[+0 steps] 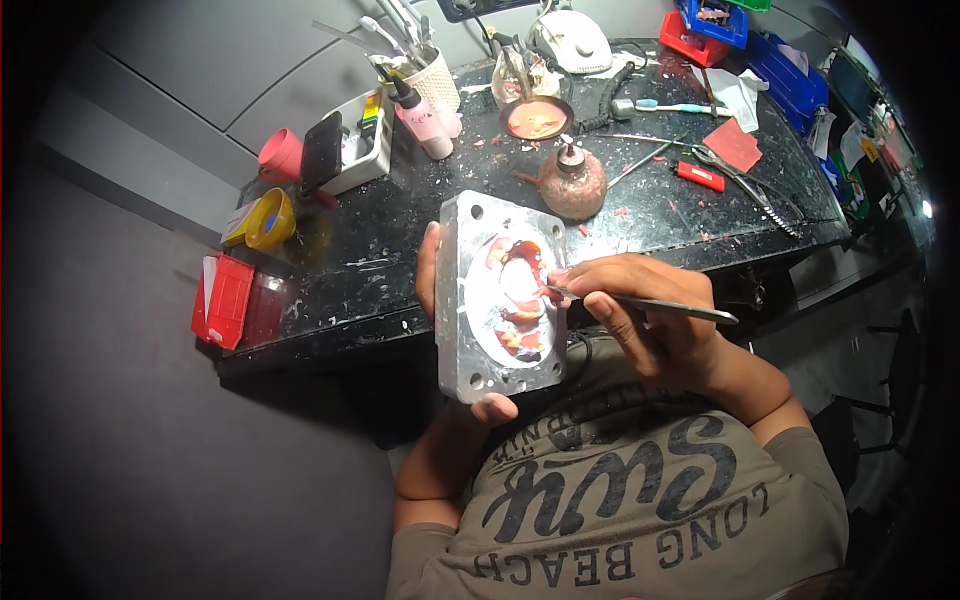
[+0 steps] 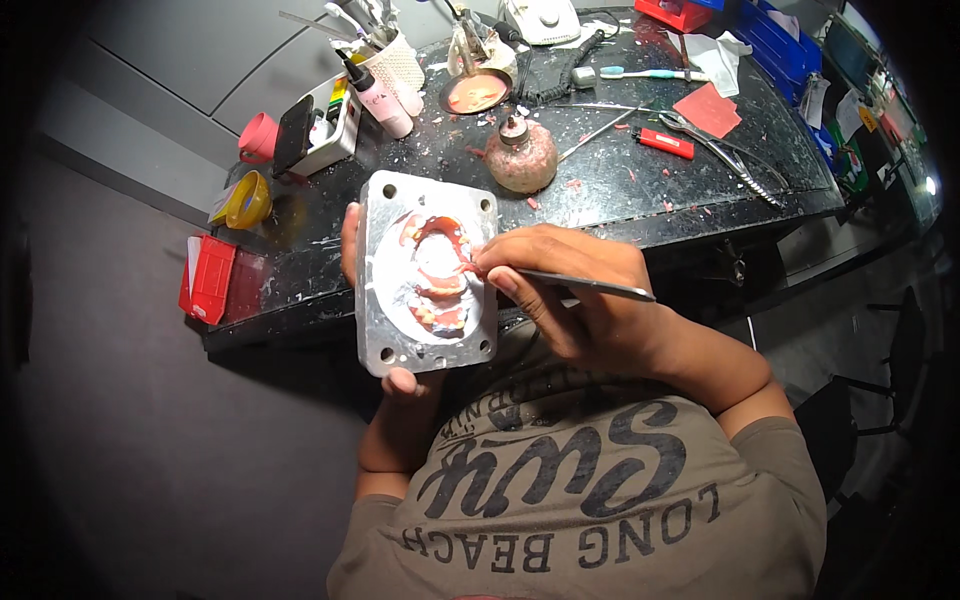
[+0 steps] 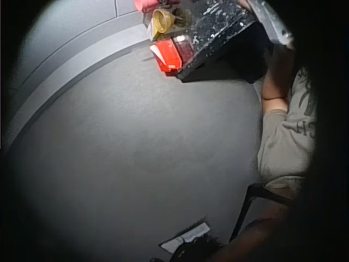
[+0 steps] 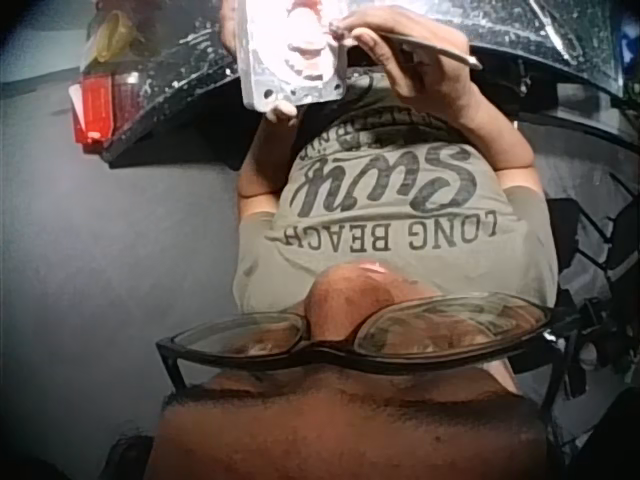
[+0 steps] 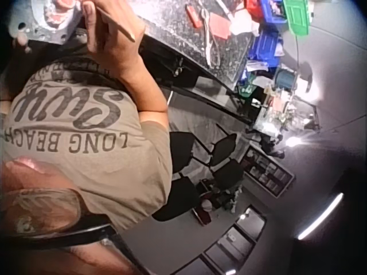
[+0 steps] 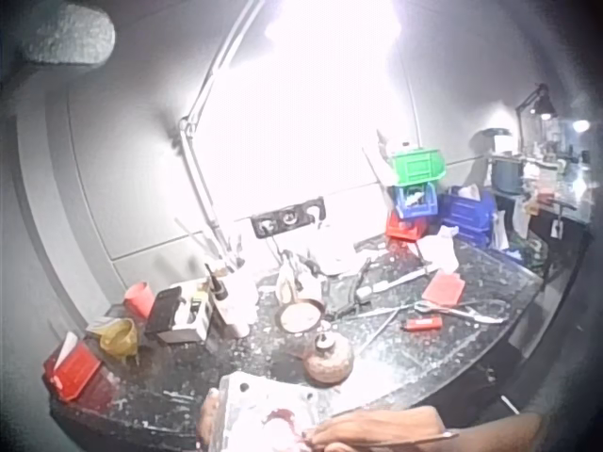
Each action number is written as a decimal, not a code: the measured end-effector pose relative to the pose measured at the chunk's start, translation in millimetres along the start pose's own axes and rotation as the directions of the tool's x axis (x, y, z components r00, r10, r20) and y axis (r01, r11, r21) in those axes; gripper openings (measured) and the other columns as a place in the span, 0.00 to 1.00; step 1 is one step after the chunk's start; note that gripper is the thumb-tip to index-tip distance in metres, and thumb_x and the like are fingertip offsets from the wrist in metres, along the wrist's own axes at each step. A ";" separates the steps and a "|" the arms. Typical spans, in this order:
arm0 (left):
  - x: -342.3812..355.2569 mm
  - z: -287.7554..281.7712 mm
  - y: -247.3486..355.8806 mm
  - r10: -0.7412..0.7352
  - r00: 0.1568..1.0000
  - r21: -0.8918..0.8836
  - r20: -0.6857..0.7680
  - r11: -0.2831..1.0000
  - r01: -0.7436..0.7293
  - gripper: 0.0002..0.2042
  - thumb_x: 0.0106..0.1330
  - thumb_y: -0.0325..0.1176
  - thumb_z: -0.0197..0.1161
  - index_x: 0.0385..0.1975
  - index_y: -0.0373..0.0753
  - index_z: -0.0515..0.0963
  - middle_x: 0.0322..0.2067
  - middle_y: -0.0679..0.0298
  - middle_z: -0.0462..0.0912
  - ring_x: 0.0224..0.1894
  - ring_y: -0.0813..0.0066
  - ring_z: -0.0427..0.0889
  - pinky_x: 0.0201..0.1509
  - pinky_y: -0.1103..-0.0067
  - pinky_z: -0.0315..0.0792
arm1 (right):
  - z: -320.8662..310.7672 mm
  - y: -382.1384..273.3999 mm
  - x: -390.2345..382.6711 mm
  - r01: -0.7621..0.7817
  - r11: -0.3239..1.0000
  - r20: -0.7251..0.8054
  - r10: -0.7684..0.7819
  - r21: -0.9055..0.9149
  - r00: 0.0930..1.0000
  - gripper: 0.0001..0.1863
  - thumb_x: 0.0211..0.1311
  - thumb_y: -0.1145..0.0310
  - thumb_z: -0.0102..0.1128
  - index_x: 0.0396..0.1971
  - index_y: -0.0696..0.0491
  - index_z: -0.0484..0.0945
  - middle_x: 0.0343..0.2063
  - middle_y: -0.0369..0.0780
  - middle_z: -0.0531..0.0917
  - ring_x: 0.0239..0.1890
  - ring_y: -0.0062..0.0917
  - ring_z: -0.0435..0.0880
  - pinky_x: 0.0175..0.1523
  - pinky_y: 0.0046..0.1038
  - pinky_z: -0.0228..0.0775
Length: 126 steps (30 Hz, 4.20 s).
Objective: The person applies a red composite material to a dental prosthetic mounted on a metal base, using a fine tool to spread and shape the material along the gum line of the teeth.
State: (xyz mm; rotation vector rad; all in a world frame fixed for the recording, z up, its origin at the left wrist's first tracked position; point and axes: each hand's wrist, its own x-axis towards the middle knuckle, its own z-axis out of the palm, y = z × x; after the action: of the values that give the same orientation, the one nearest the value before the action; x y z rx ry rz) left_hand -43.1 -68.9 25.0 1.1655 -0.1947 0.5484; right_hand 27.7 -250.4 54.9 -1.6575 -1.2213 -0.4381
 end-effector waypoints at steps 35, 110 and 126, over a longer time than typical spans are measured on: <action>-9.8 -2.3 -18.9 0.209 0.977 0.096 -0.038 0.974 -0.205 0.81 0.38 0.79 0.79 0.82 0.43 0.30 0.77 0.45 0.47 0.77 0.45 0.59 0.78 0.49 0.60 | 9.2 -2.6 -2.9 0.054 0.998 -0.086 -0.056 -0.023 0.995 0.07 0.68 0.84 0.64 0.44 0.64 0.79 0.39 0.49 0.89 0.41 0.41 0.93 0.45 0.34 0.87; 0.5 -5.0 -3.2 -0.061 0.997 0.000 0.051 0.998 0.061 0.75 0.43 0.87 0.66 0.82 0.41 0.39 0.72 0.41 0.60 0.71 0.44 0.70 0.69 0.51 0.76 | 2.5 -0.4 -10.7 -0.339 0.726 0.010 0.416 0.599 0.909 0.09 0.76 0.74 0.64 0.46 0.64 0.84 0.40 0.44 0.90 0.42 0.26 0.90 0.48 0.27 0.81; 6.6 -41.0 -11.7 -0.310 0.901 -0.679 0.304 0.593 0.433 0.69 0.50 0.77 0.72 0.83 0.44 0.40 0.79 0.43 0.49 0.76 0.30 0.61 0.55 0.27 0.77 | -39.1 38.0 -10.3 -0.383 0.733 -0.064 0.500 0.562 0.864 0.21 0.84 0.54 0.51 0.41 0.60 0.74 0.34 0.39 0.81 0.26 0.22 0.88 0.32 0.23 0.82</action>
State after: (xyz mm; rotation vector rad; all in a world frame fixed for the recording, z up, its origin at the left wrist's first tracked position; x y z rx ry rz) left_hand -37.0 -32.9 2.1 0.4102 -0.2640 -0.0348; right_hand 66.2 -289.3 45.7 -1.3068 -0.6583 0.0393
